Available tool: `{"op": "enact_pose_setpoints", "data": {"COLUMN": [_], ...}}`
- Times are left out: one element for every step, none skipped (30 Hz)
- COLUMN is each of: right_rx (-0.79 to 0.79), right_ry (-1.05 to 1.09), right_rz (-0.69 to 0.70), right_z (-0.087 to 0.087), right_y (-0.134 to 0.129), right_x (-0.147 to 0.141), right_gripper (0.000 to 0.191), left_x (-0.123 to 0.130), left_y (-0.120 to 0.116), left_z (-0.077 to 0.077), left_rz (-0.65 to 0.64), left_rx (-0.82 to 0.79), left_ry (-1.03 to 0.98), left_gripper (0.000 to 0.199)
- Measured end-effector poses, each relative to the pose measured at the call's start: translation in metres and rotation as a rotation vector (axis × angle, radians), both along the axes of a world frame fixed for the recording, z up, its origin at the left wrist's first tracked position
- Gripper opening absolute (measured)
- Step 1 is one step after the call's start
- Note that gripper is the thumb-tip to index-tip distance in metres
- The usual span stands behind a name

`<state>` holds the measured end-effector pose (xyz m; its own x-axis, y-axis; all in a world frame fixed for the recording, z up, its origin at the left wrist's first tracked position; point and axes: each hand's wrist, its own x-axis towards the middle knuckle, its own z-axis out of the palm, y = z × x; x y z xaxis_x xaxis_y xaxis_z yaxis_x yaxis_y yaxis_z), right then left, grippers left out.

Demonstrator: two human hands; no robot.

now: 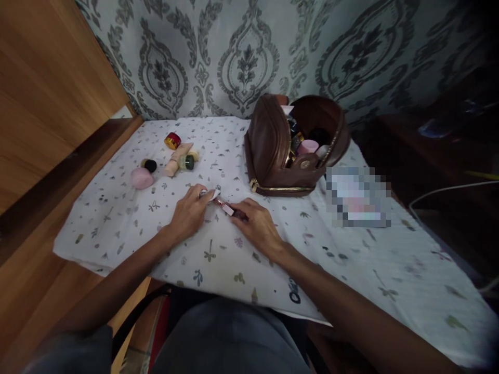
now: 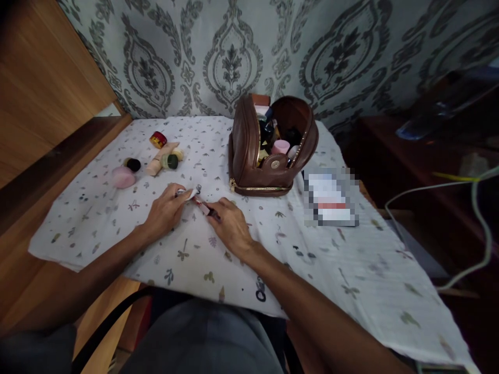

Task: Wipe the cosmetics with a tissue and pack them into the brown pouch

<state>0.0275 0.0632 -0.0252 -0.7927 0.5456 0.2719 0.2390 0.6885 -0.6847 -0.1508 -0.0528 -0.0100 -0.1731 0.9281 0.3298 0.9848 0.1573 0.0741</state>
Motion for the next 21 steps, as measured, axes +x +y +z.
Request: {"op": "enact_pose_setpoints", "data": {"right_rx": [-0.005, -0.015, -0.028, -0.042, -0.053, -0.059, -0.062, -0.061, -0.060, -0.059, -0.060, -0.062, -0.065, -0.069, -0.076, -0.082, -0.087, -0.090, -0.094, -0.098, -0.101], "right_ry": [-0.005, -0.011, -0.018, -0.024, -0.029, -0.034, -0.036, -0.034, -0.029, -0.024, -0.019, -0.017, -0.017, -0.021, -0.026, -0.029, -0.028, -0.021, -0.009, 0.009, 0.030], "right_rz": [-0.004, -0.009, -0.013, -0.018, -0.023, -0.031, -0.038, -0.041, -0.042, -0.041, -0.039, -0.040, -0.042, -0.049, -0.055, -0.058, -0.062, -0.065, -0.069, -0.073, -0.073], "right_z": [0.001, 0.001, 0.002, 0.004, 0.005, 0.005, 0.006, 0.006, 0.006, 0.006, 0.006, 0.006, 0.006, 0.006, 0.006, 0.006, 0.006, 0.006, 0.005, 0.005, 0.004], "right_y": [0.000, 0.000, 0.000, 0.000, 0.000, 0.000, 0.000, 0.001, 0.001, 0.002, 0.002, 0.002, 0.003, 0.003, 0.003, 0.003, 0.003, 0.003, 0.003, 0.003, 0.002], "right_x": [0.000, -0.001, -0.001, -0.001, -0.001, -0.001, -0.001, -0.001, -0.001, -0.001, 0.000, 0.000, 0.000, 0.000, -0.001, -0.001, -0.001, -0.002, -0.002, -0.002, -0.002], "right_gripper": [0.023, 0.022, 0.021, 0.019, 0.017, 0.013, 0.011, 0.011, 0.014, 0.017, 0.019, 0.019, 0.016, 0.012, 0.008, 0.006, 0.004, 0.004, 0.005, 0.009, 0.014], "left_x": [0.002, 0.005, 0.009, 0.015, 0.021, 0.028, 0.035, 0.042, 0.048, 0.052, 0.054, 0.053, 0.050, 0.045, 0.038, 0.030, 0.022, 0.015, 0.009, 0.004, 0.001], "left_y": [0.000, 0.000, -0.001, -0.002, -0.003, -0.005, -0.006, -0.008, -0.010, -0.011, -0.012, -0.013, -0.012, -0.011, -0.010, -0.008, -0.006, -0.004, -0.002, -0.001, 0.001], "left_z": [0.000, -0.001, -0.001, -0.001, -0.001, 0.000, 0.001, 0.002, 0.002, 0.003, 0.004, 0.004, 0.004, 0.003, 0.002, 0.002, 0.001, 0.000, 0.000, -0.001, -0.001], "left_rz": [0.011, 0.018, 0.017, 0.006, -0.021, -0.062, -0.112, -0.164, -0.211, -0.246, -0.264, -0.265, -0.249, -0.220, -0.182, -0.135, -0.089, -0.052, -0.027, -0.016, -0.015], "left_rx": [-0.007, -0.015, -0.022, -0.025, -0.025, -0.024, -0.025, -0.030, -0.038, -0.046, -0.052, -0.053, -0.050, -0.043, -0.036, -0.030, -0.027, -0.026, -0.027, -0.027, -0.028], "left_ry": [0.032, 0.073, 0.117, 0.157, 0.188, 0.208, 0.218, 0.224, 0.226, 0.226, 0.224, 0.220, 0.214, 0.204, 0.190, 0.172, 0.149, 0.122, 0.090, 0.059, 0.030], "left_gripper": [0.043, 0.045, 0.047, 0.049, 0.049, 0.049, 0.048, 0.048, 0.047, 0.048, 0.048, 0.048, 0.048, 0.049, 0.049, 0.050, 0.051, 0.051, 0.050, 0.048, 0.047]}}
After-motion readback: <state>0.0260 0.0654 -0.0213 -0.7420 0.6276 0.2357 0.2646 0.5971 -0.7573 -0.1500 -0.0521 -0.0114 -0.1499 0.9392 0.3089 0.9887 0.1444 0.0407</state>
